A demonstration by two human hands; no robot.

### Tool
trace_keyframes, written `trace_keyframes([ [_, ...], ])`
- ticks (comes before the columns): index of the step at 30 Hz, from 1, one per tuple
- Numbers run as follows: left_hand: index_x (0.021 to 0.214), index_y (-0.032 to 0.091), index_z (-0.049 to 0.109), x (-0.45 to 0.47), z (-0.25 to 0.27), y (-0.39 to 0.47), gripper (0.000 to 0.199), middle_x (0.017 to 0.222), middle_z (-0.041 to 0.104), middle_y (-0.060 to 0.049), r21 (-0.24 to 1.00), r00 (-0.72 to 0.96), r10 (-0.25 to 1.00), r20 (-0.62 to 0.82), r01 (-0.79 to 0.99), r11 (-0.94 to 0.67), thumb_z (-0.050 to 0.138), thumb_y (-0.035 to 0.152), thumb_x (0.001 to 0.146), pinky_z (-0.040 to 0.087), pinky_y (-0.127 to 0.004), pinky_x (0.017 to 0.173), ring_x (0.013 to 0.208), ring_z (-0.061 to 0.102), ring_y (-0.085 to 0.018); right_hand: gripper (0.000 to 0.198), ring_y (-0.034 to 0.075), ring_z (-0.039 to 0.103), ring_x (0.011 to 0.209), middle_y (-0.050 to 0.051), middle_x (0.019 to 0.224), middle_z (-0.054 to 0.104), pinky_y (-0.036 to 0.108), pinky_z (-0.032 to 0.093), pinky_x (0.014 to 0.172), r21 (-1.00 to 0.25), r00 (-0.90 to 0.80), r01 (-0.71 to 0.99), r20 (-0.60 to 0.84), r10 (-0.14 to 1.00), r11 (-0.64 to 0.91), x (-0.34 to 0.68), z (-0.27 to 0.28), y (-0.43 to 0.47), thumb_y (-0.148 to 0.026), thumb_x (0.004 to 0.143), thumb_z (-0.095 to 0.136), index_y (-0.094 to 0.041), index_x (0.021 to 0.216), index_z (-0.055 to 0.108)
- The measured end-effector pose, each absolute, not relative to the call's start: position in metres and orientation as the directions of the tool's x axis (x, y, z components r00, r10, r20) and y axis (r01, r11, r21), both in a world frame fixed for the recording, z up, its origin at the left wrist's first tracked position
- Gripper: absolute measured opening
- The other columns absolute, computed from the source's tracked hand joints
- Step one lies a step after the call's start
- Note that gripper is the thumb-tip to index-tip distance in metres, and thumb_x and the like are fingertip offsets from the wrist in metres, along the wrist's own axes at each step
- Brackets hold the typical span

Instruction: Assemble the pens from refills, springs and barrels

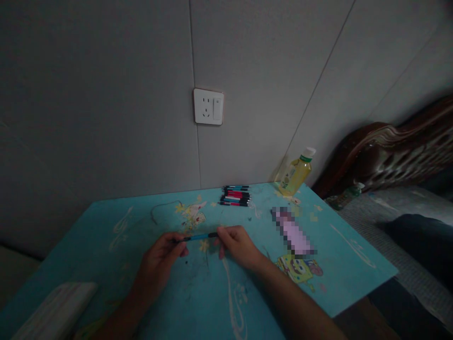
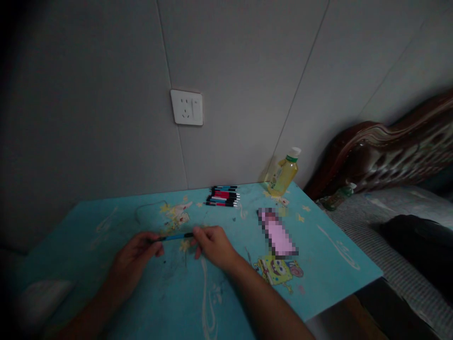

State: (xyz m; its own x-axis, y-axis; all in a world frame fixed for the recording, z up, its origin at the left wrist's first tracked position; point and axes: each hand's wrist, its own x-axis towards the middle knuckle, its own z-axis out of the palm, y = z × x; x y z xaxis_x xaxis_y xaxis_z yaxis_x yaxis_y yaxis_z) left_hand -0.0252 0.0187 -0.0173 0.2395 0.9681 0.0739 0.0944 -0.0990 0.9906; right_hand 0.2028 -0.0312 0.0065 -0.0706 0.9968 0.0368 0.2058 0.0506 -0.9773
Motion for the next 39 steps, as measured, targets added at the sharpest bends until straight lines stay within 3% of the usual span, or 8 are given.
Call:
trace_keyframes([
  [2,0.099,0.021,0.056,-0.026,-0.017,0.019,0.023,0.071,0.065,0.001,0.989,0.254,0.963,0.095,0.085,-0.120,0.063,0.037,0.084,0.049,-0.028,0.071,0.070,0.063,-0.016,0.066,0.010,0.050,0.046,0.001,0.050,0.058,0.023,0.042,0.053,-0.978,-0.061,0.208,0.006,0.998,0.019,0.204,0.006,-0.030,-0.059,0.097,0.029,-0.012,0.072,0.069],
  [7,0.103,0.020,0.056,-0.030,-0.019,0.026,0.028,0.073,0.065,0.001,0.984,0.206,0.975,0.087,0.135,-0.116,0.063,0.040,0.084,0.049,-0.027,0.071,0.071,0.062,-0.017,0.045,0.011,0.057,0.057,0.002,0.082,0.066,0.023,0.044,0.056,-0.992,-0.060,0.103,0.067,0.996,0.073,0.209,0.007,-0.026,-0.055,0.086,0.060,-0.019,0.114,0.064],
  [21,0.105,0.020,0.058,-0.030,-0.013,0.026,0.028,0.068,0.064,0.003,0.986,0.220,0.972,0.086,0.119,-0.114,0.064,0.038,0.084,0.047,-0.024,0.068,0.067,0.061,-0.014,0.022,0.011,0.047,0.065,-0.003,0.072,0.053,0.022,0.036,0.059,-0.920,-0.062,0.349,0.168,0.984,0.179,0.208,0.008,-0.029,-0.039,0.087,0.064,-0.019,0.094,0.067],
  [25,0.103,0.020,0.057,-0.027,-0.012,0.023,0.024,0.067,0.063,0.003,0.988,0.252,0.962,0.108,0.083,-0.133,0.062,0.036,0.086,0.046,-0.024,0.067,0.066,0.059,-0.013,0.046,0.012,0.048,0.059,-0.001,0.063,0.053,0.024,0.037,0.057,-0.920,-0.072,0.369,0.113,0.991,0.132,0.208,0.008,-0.030,-0.045,0.100,0.037,-0.016,0.078,0.066],
  [30,0.101,0.018,0.057,-0.024,-0.007,0.023,0.020,0.064,0.060,0.003,0.987,0.231,0.963,0.137,0.049,-0.152,0.062,0.032,0.086,0.045,-0.024,0.063,0.062,0.057,-0.012,0.046,0.015,0.057,0.076,0.001,0.094,0.063,0.024,0.043,0.066,-0.934,-0.076,0.299,0.178,0.981,0.193,0.207,0.014,-0.031,-0.040,0.086,0.066,-0.024,0.127,0.055],
  [34,0.099,0.019,0.058,-0.025,-0.008,0.022,0.018,0.065,0.059,0.004,0.988,0.246,0.957,0.153,-0.001,-0.157,0.062,0.030,0.086,0.045,-0.023,0.062,0.062,0.056,-0.012,0.023,0.014,0.056,0.073,0.000,0.079,0.062,0.025,0.042,0.067,-0.910,-0.088,0.361,0.183,0.979,0.203,0.206,0.012,-0.031,-0.039,0.091,0.058,-0.019,0.092,0.068],
  [36,0.097,0.019,0.058,-0.024,-0.008,0.021,0.015,0.065,0.059,0.004,0.988,0.266,0.952,0.152,-0.018,-0.152,0.062,0.029,0.086,0.044,-0.022,0.061,0.062,0.056,-0.011,0.040,0.013,0.052,0.062,0.000,0.065,0.058,0.025,0.040,0.061,-0.906,-0.058,0.391,0.149,0.987,0.160,0.205,0.010,-0.031,-0.042,0.098,0.045,-0.017,0.076,0.068],
  [39,0.096,0.018,0.059,-0.023,-0.007,0.020,0.015,0.065,0.059,0.003,0.990,0.270,0.952,0.142,-0.035,-0.137,0.063,0.028,0.085,0.043,-0.022,0.060,0.061,0.055,-0.011,0.032,0.014,0.055,0.066,0.001,0.075,0.063,0.025,0.042,0.062,-0.934,-0.046,0.328,0.137,0.989,0.145,0.204,0.009,-0.032,-0.044,0.094,0.050,-0.018,0.102,0.068],
])
